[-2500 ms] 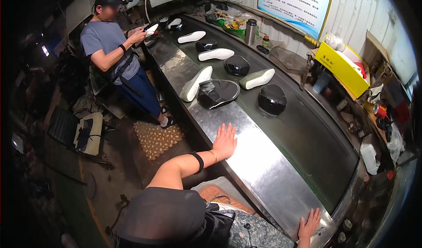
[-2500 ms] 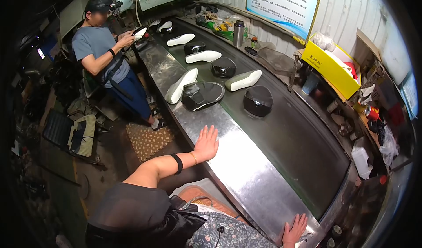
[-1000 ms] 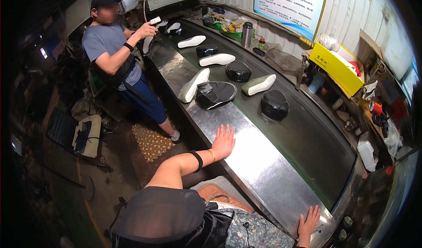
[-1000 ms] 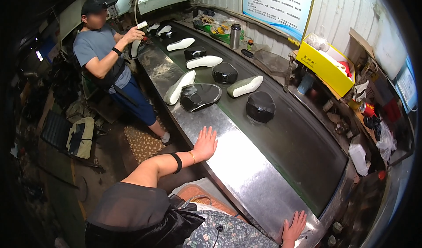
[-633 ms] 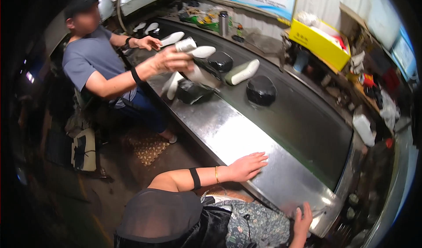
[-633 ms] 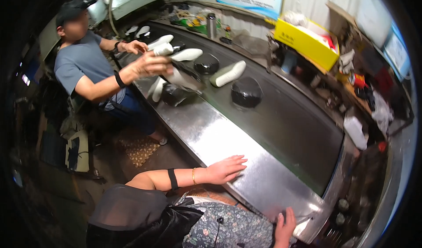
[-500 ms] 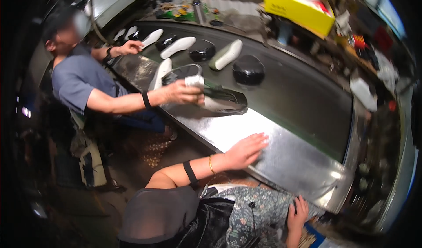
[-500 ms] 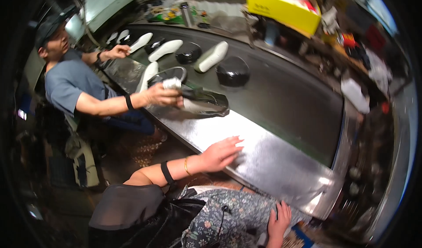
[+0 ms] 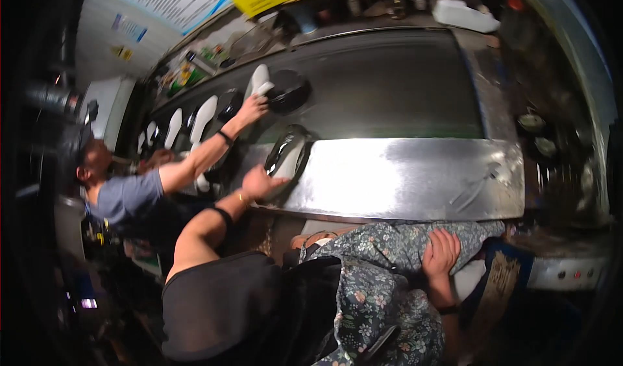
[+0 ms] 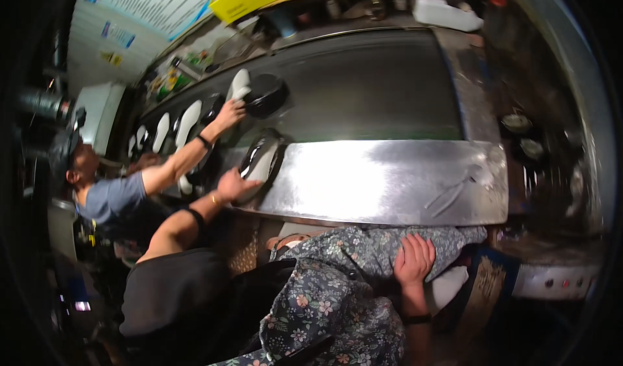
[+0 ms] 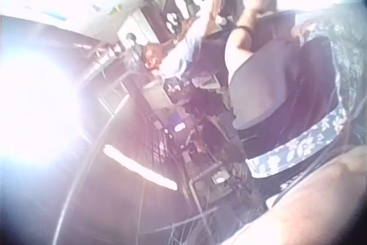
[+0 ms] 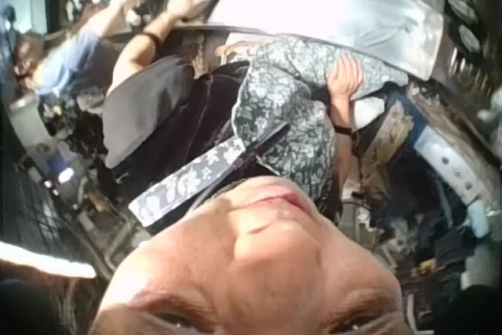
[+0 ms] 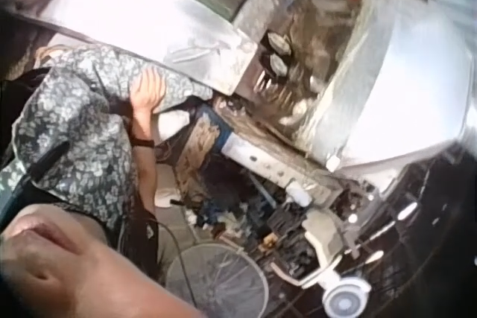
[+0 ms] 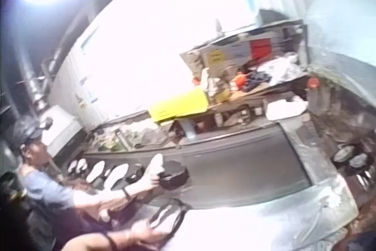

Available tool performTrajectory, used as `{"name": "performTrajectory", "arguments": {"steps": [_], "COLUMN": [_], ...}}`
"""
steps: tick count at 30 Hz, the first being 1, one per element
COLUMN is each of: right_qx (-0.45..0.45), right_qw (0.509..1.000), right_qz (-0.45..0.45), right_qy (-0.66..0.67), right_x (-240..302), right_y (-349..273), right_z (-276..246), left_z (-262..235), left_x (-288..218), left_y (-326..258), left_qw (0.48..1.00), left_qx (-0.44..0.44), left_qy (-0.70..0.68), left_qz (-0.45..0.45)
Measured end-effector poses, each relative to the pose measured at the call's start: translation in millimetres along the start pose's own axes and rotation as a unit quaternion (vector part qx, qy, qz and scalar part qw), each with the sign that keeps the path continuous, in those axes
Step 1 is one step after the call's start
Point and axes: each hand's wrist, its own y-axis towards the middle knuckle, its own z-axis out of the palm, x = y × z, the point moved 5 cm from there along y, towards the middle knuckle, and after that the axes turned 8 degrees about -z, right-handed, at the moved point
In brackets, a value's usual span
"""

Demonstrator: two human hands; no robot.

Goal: Assembling and finishing shoe components on a conveyor belt in a factory.

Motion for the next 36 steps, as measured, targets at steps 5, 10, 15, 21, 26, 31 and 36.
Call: {"name": "performTrajectory", "arguments": {"steps": [5, 10, 15, 21, 26, 31, 36], "right_qx": [0.093, -0.233, -0.347, -0.167, -0.131, -0.118, -0.075], "right_qw": [0.96, 0.94, 0.929, 0.938, 0.959, 0.969, 0.985], "right_qz": [0.26, 0.115, 0.122, 0.052, 0.115, 0.13, 0.129], "right_qy": [0.052, 0.223, -0.03, -0.301, -0.224, -0.175, -0.083], "right_x": [-32.0, 69.1, 131.4, 224.8, 244.0, 215.4, 196.4], "right_y": [4.7, 100.1, 34.9, -8.9, -46.0, -48.2, -37.6], "right_z": [-10.0, -126.8, -207.6, -179.1, -188.5, -178.8, -184.4], "left_z": [41.9, 3.5, 12.9, 31.0, 38.7, 58.2, 64.8], "left_x": [-94.5, -231.6, -288.0, -311.9, -308.5, -318.6, -319.8], "left_y": [-87.8, -195.1, -266.4, -334.0, -366.2, -348.9, -339.2], "left_qw": [0.951, 0.826, 0.545, 0.442, 0.412, 0.441, 0.465], "left_qx": [0.105, 0.072, 0.385, 0.477, 0.484, 0.569, 0.572], "left_qy": [-0.278, -0.233, -0.373, -0.315, -0.273, -0.284, -0.343], "left_qz": [0.088, 0.508, 0.645, 0.692, 0.722, 0.634, 0.582]}}
